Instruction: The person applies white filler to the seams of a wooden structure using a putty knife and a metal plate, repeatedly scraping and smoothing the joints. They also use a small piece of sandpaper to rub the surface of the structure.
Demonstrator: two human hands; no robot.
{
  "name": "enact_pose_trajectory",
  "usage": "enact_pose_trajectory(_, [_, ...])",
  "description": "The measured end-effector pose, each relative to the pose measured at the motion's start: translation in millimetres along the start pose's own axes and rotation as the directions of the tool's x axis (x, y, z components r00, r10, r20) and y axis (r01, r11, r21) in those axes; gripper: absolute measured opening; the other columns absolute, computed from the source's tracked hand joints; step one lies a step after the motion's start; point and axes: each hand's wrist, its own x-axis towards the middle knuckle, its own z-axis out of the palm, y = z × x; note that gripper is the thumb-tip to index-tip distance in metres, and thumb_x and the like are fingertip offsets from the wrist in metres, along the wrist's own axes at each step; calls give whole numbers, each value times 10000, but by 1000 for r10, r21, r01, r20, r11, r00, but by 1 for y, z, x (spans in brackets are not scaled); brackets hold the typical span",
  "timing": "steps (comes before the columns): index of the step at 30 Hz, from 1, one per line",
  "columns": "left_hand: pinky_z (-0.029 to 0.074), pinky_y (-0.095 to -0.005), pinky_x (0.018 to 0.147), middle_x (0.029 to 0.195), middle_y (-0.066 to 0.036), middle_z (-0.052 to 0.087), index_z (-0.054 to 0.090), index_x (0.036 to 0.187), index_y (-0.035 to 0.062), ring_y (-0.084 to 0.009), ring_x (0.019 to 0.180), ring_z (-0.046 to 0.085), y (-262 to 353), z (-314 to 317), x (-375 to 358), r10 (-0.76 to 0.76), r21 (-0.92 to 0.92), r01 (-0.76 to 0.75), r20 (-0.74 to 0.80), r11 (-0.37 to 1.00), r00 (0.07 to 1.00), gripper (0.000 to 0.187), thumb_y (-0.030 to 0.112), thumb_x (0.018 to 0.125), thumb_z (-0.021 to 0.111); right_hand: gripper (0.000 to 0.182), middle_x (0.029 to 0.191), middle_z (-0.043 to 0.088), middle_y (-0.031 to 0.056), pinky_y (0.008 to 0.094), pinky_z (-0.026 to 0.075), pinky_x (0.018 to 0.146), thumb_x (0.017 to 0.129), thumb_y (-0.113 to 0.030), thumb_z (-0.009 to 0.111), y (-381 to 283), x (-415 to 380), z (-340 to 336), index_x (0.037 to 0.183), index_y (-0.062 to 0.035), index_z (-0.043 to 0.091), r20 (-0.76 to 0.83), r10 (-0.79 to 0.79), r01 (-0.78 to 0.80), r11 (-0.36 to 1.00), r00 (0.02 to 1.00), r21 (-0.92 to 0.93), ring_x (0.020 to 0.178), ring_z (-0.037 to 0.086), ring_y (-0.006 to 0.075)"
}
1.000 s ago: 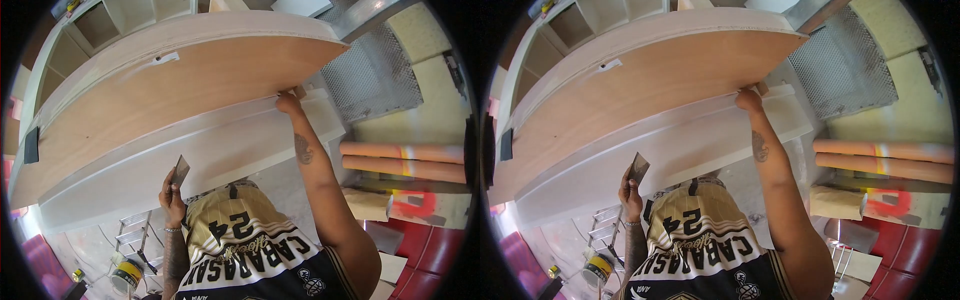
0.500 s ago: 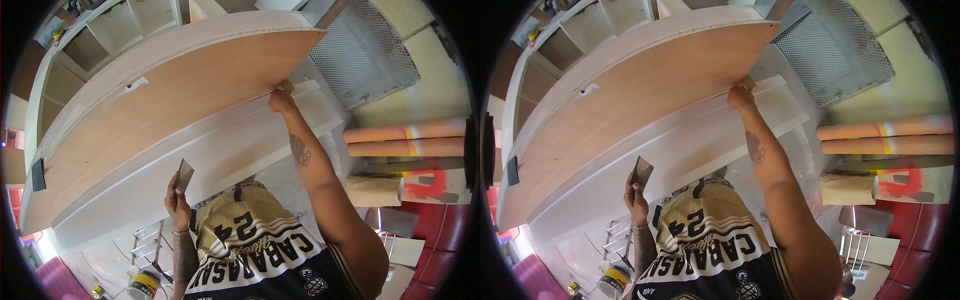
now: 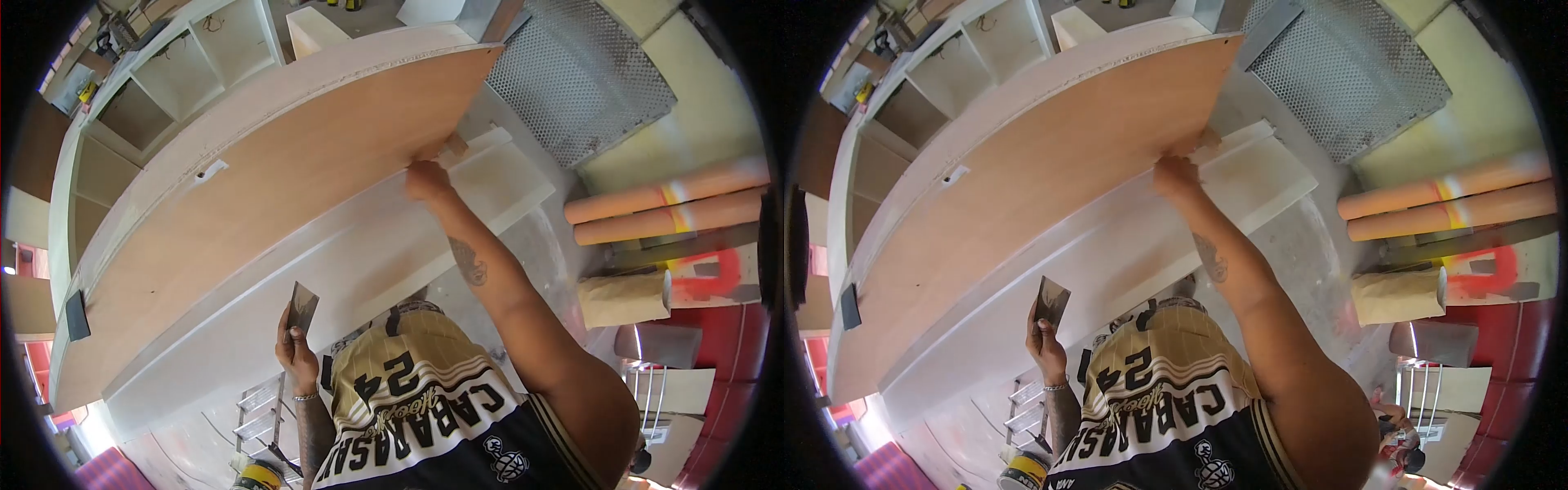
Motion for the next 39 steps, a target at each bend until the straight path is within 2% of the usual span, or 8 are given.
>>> enact_pose_trajectory(4, [426,-301,958,1109,-95,613,500,1333,-68,-144,1018,552,2,-5,-2,12,33,-11,-31,999,999,491,311,1022,491,283,1048,674,251,462,528,842,810,-94,522,70,42,24,1020,12,678,-80,4,-4,1000,997,-7,983,665,368])
enact_pose_trajectory(8, [424,-255,887,945,-25,573,503,1335,-63,-96,885,504,3,-3,-4,21,30,-20,-32,999,999,472,291,1023,488,301,1063,676,204,444,539,819,846,-138,537,58,61,37,1086,1,654,-96,54,-53,999,994,11,997,665,341])
enact_pose_trajectory(13, [414,-227,835,864,-3,525,503,1333,-65,-86,817,477,6,-2,-4,-2,83,3,-8,997,1000,438,248,1029,464,300,957,697,185,461,540,731,805,-138,553,13,26,34,1046,-4,673,-301,-195,208,978,934,12,922,677,353])
enact_pose_trajectory(20, [428,-234,841,1040,-57,608,493,1328,-82,-101,847,520,3,7,3,80,43,-81,23,996,997,460,268,1030,464,298,994,696,184,495,535,808,823,-129,532,-19,-16,32,1055,-3,669,-41,-94,99,985,995,141,946,670,368])
enact_pose_trajectory(22, [441,-244,855,1139,-89,617,488,1331,-80,-109,906,547,10,9,4,98,25,-99,27,995,995,482,295,1028,476,356,1093,670,216,485,529,857,841,-120,519,14,-5,31,1155,12,621,-188,-58,71,995,980,65,995,662,360])
enact_pose_trajectory(27, [436,-226,834,1137,-83,614,485,1334,-80,-86,900,529,7,2,0,58,49,-59,19,997,998,483,294,1028,478,267,1017,681,205,460,529,840,843,-125,505,71,39,38,1007,-7,679,-220,24,-12,998,975,56,1005,649,347])
enact_pose_trajectory(33, [396,-197,738,895,1,545,490,1333,-79,-61,772,443,-1,2,-1,-46,18,46,28,999,999,452,256,1030,477,241,1030,678,211,462,533,804,812,-141,543,39,23,21,949,-8,691,-104,-4,18,992,995,127,968,664,346])
enact_pose_trajectory(39, [384,-199,712,811,33,482,477,1346,-75,-58,742,418,2,30,12,-24,63,19,84,998,996,448,243,1030,482,303,1105,668,178,441,517,881,828,-81,502,-19,-30,32,1084,-34,655,54,-222,220,974,974,48,1027,650,323])
